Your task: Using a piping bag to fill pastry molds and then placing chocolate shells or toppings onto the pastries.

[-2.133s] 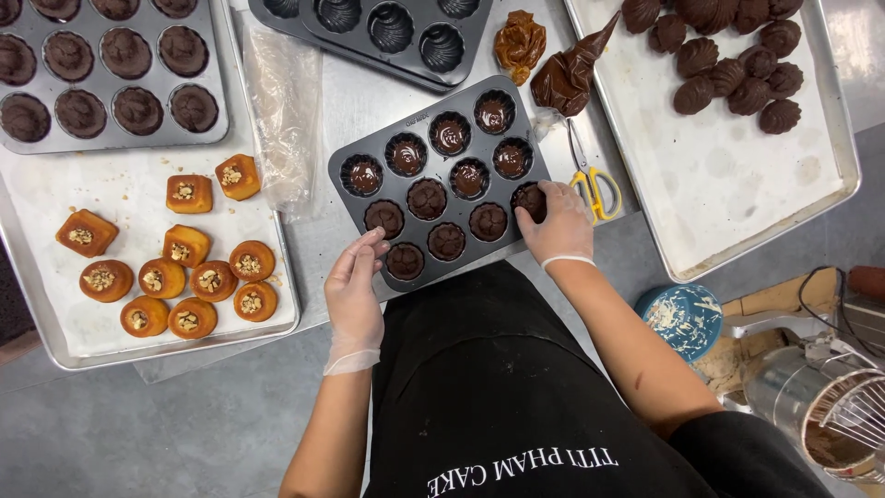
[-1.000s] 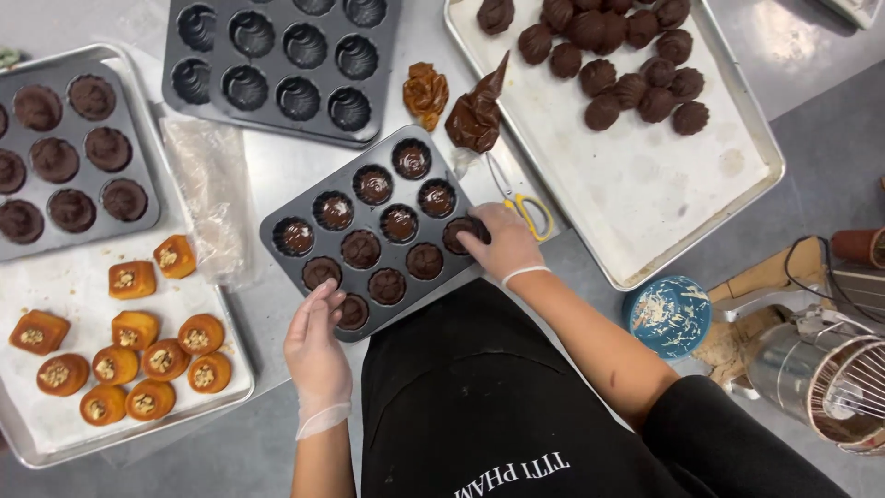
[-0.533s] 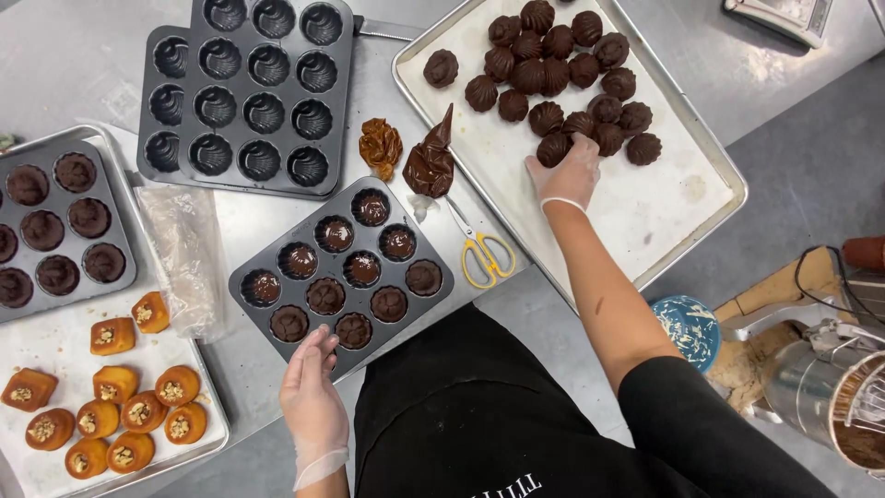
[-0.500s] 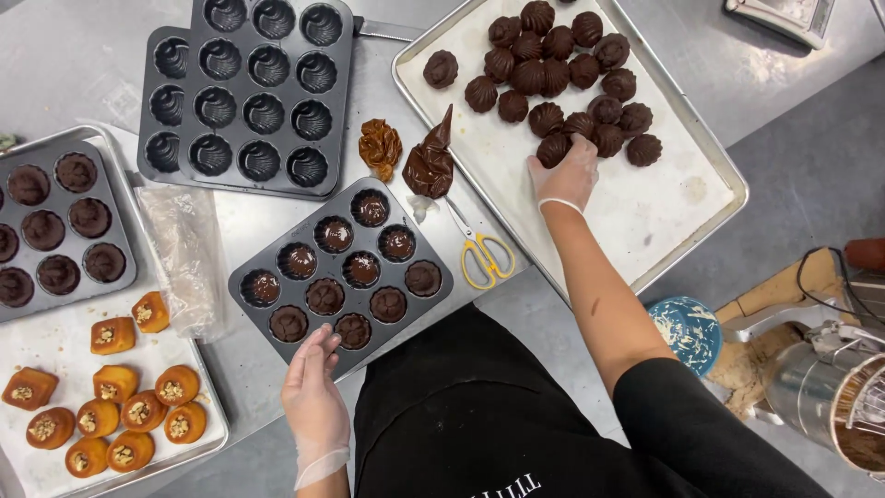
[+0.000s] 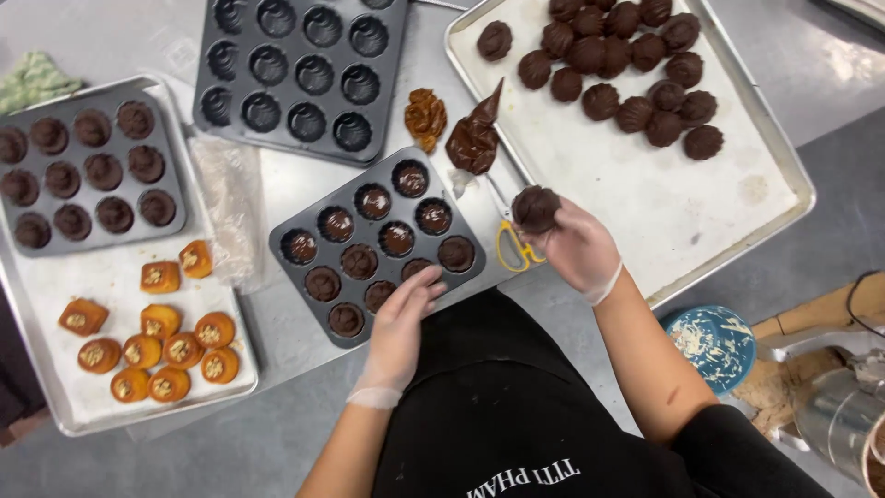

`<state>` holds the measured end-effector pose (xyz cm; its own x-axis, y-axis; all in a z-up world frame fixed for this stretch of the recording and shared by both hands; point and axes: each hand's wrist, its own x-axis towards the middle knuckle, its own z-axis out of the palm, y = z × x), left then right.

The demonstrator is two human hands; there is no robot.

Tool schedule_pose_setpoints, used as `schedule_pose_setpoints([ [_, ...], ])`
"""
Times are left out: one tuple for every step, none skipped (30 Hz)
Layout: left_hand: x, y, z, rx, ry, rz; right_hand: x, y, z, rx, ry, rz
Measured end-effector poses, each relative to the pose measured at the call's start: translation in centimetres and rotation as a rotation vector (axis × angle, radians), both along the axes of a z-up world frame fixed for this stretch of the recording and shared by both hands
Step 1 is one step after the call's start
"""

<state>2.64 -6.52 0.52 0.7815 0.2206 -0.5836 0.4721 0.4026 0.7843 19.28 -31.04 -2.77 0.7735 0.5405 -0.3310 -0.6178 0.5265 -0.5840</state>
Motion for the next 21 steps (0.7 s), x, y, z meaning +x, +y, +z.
schedule_pose_setpoints([
  [0.4, -0.2, -0.3, -0.182, -0.036, -0.020, -1.3, 1.8, 2.1, 0.006, -0.021, 0.101],
  [0.3, -0.4, -0.7, -0.171, -0.033, 0.006, -2.5, 2.8, 2.2, 0.017, -0.016, 0.126],
  [0.5, -0.5, -1.1, -0.341, -0.065, 0.031, -3.5, 3.7, 2.3, -0.082, -0.108, 0.227],
  [0.8, -0.6, -1.5, -0.509, -0.102, 0.057, -4.4, 4.6, 2.5, -0.178, -0.204, 0.326],
  [0.8, -0.3, -1.4, -0.503, -0.108, 0.075, -4.8, 5.4, 2.6, -0.171, -0.208, 0.344],
  [0.9, 0.0, -1.3, -0.625, -0.150, 0.094, -5.3, 6.3, 2.8, -0.278, -0.323, 0.415],
  [1.0, 0.1, -1.2, -0.753, -0.192, 0.109, -5.7, 6.9, 3.0, -0.390, -0.438, 0.481],
  [0.7, 0.6, -1.3, -0.752, -0.198, 0.122, -6.0, 7.7, 3.8, -0.387, -0.442, 0.494],
  [0.3, 0.9, -1.4, -0.786, -0.215, 0.127, -6.2, 8.3, 4.5, -0.513, -0.569, 0.503],
  [0.1, 1.2, -1.6, -0.820, -0.231, 0.132, -6.4, 9.0, 5.3, -0.638, -0.696, 0.509],
  [-0.1, 1.5, -1.5, -0.822, -0.235, 0.139, -6.8, 9.6, 5.5, -0.639, -0.699, 0.517],
  [-0.3, 1.8, -1.5, -0.805, -0.243, 0.152, -7.2, 10.1, 5.8, -0.795, -0.792, 0.448],
  [-0.5, 2.1, -1.5, -0.788, -0.250, 0.161, -7.6, 10.6, 6.0, -0.952, -0.883, 0.371],
  [-0.6, 2.3, -1.4, -0.791, -0.254, 0.165, -8.1, 10.9, 5.9, -0.955, -0.887, 0.376],
  [-0.7, 2.6, -1.2, -0.739, -0.243, 0.177, -8.5, 11.1, 5.8, -1.035, -0.905, 0.291],
  [-0.7, 2.8, -1.1, -0.686, -0.233, 0.189, -8.9, 11.4, 5.7, -1.114, -0.922, 0.205],
  [-0.8, 2.9, -0.9, -0.690, -0.237, 0.191, -9.1, 11.7, 5.9, -1.117, -0.926, 0.207],
  [-0.9, 3.1, -0.7, -0.633, -0.245, 0.191, -9.3, 12.0, 6.1, -1.097, -0.951, 0.185],
  [-1.0, 3.2, -0.5, -0.575, -0.251, 0.192, -9.5, 12.3, 6.3, -1.075, -0.974, 0.165],
  [-1.2, 3.3, 0.1, -0.578, -0.253, 0.195, -9.6, 12.5, 6.4, -1.077, -0.977, 0.168],
  [-1.3, 3.5, 0.6, -0.455, -0.253, 0.167, -9.7, 12.8, 6.4, -1.023, -0.926, 0.187],
])
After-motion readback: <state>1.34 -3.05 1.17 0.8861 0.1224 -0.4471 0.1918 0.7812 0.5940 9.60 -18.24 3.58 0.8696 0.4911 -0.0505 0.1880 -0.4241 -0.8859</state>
